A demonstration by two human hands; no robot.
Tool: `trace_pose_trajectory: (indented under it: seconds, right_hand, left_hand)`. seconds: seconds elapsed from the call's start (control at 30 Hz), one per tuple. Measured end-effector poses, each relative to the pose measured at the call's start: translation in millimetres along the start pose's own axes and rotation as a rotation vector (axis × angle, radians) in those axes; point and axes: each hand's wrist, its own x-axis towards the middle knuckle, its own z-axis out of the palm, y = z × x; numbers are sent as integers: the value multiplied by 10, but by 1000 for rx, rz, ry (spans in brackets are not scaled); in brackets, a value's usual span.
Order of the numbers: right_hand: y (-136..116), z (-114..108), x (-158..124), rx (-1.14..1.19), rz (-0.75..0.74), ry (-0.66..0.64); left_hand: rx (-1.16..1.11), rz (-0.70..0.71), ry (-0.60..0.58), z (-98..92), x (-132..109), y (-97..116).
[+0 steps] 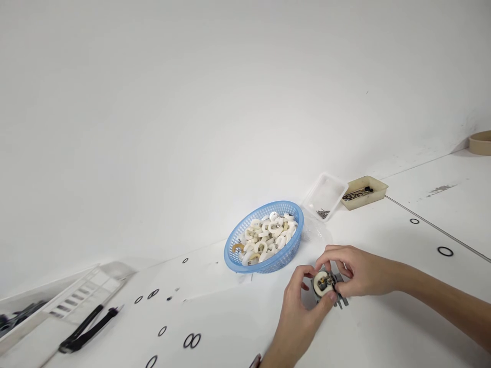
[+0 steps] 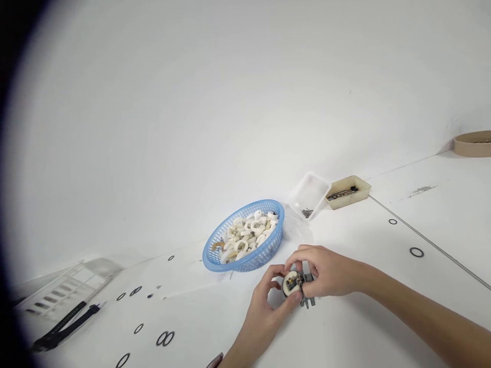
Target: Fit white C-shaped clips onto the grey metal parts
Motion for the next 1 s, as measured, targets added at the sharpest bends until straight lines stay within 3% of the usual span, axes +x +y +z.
trace_pose_trajectory:
  seconds: [0.4,0.7,1.0]
  right_hand:
    - [2,7,12,30,2,7]
    - [20,6,3,19,-7,-14]
    - [16,3,17,33,-8,-16]
  left_hand:
    - [7,22,12,12,8,-40]
    - [25,27,-64,-42,29,2]
    - [-4,11,-36,-28,12,60]
